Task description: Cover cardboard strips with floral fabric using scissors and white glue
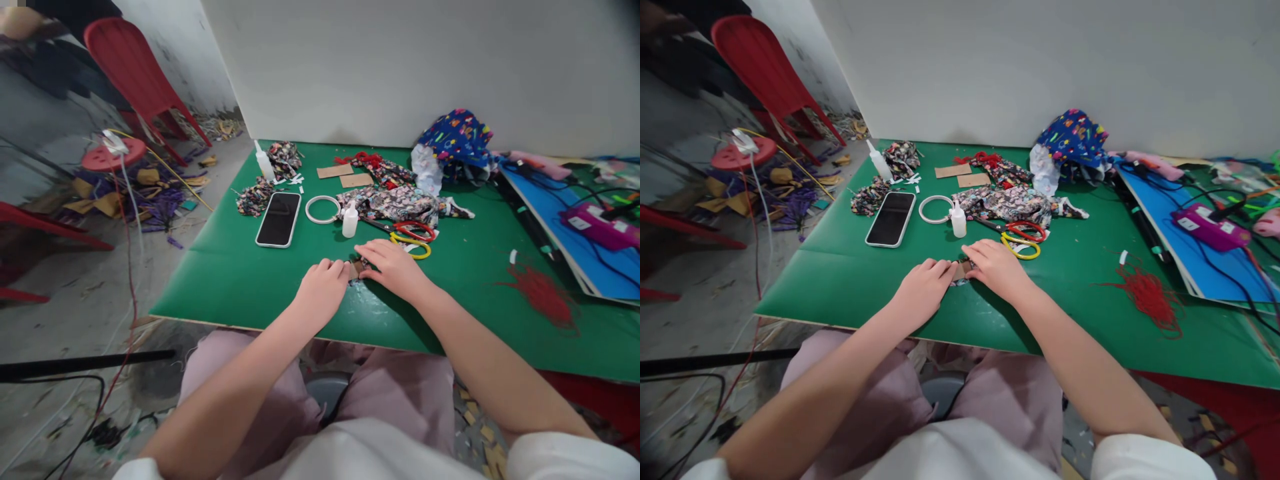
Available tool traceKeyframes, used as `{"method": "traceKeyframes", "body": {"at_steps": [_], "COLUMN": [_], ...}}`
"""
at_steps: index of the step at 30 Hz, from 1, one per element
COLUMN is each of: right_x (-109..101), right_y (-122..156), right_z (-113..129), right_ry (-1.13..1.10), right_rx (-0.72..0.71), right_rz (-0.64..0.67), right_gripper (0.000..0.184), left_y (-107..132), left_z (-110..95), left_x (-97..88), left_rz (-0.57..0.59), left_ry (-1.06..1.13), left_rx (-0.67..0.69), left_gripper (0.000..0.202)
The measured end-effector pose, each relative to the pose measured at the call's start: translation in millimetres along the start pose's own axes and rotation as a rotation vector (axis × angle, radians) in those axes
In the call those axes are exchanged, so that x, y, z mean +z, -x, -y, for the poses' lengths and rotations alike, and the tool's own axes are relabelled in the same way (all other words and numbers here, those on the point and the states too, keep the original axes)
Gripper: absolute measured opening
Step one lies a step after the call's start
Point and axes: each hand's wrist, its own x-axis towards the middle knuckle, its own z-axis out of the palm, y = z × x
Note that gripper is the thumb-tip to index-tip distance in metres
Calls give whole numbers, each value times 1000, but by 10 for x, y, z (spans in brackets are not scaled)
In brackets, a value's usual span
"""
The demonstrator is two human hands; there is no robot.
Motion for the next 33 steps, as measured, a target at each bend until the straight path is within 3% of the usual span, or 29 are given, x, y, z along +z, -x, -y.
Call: {"method": "traceKeyframes", "body": {"at_steps": [5,21,27,33], "right_x": [104,75,49,40], "right_y": [13,-4,-2,9], "right_z": [42,73,82,103], "right_ry": [-75,-31,-32,-25], "right_rx": [-169,-173,-175,-189], "right_rz": [67,110,81,93], "right_gripper": [36,33,25,22], "left_y": [0,13,78,99], "left_z": [13,-38,-77,-142], "left_x": [10,74,192,175], "left_rz": [2,-30,-119,-152], "left_ry": [-5,9,-9,5], "left_rx": [5,-21,-40,-70], "left_gripper": [30,31,32,30]}}
